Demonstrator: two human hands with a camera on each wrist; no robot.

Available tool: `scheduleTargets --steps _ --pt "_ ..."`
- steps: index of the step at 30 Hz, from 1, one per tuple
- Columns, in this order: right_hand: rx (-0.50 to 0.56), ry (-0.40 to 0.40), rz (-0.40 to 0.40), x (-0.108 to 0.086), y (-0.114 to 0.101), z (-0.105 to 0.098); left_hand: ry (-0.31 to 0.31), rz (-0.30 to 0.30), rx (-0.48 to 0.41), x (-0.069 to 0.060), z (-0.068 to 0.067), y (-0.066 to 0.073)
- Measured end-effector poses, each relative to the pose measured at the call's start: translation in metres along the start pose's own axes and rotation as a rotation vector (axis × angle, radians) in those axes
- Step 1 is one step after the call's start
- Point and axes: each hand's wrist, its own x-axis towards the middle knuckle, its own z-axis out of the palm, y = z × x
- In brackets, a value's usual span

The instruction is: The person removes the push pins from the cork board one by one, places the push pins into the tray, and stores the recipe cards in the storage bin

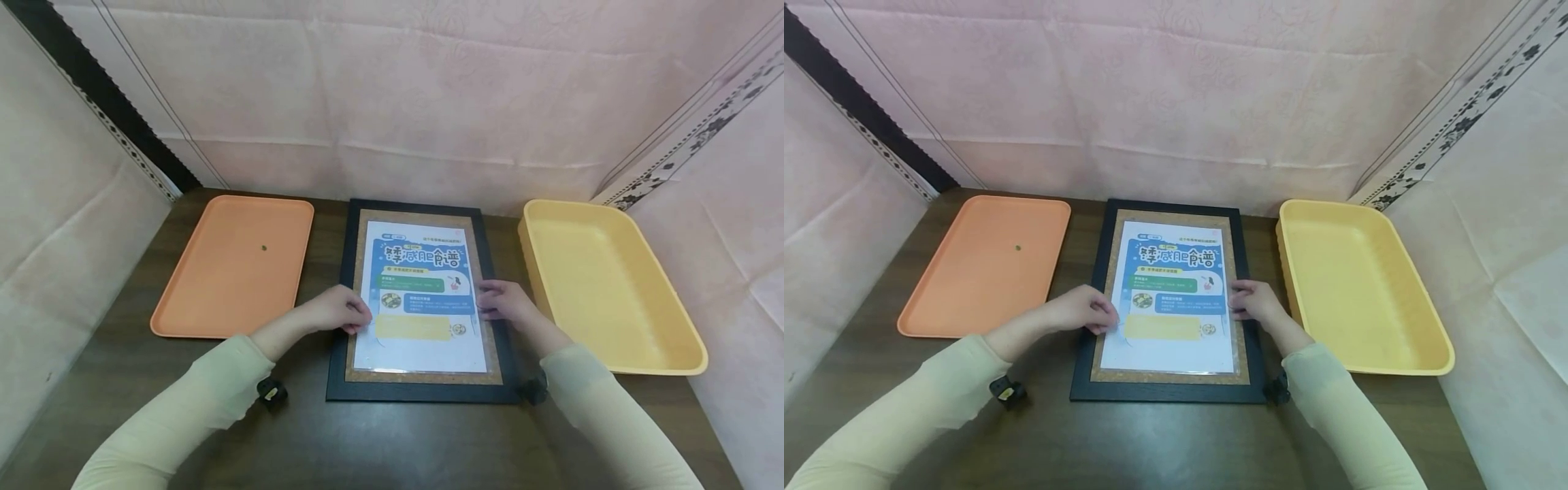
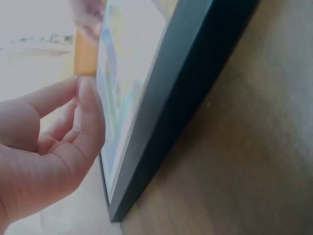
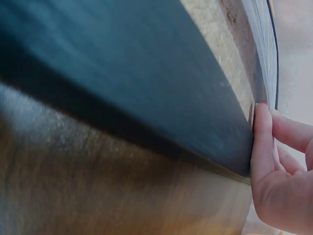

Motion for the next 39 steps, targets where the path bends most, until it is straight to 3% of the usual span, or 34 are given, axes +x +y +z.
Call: scheduleTargets --steps 8,21,27,39 --pt "-0.006 -0.003 -0.007 0.000 0.000 0.000 0.132 -0.010 -0.122 -0.006 -0.025 0.001" --pt "-0.002 0.000 0.001 -0.001 -0.002 0.001 0.191 -0.055 -0.197 -0.008 -0.052 -0.012" --pt "0.000 -0.001 -0.001 -0.001 -0.002 0.001 0.207 -0.053 -0.257 -0.009 -0.068 -0.023" --pt "0.000 -0.007 -0.002 0.002 0.001 0.000 0.348 -0.085 -0.410 -0.018 -0.100 -0.051"
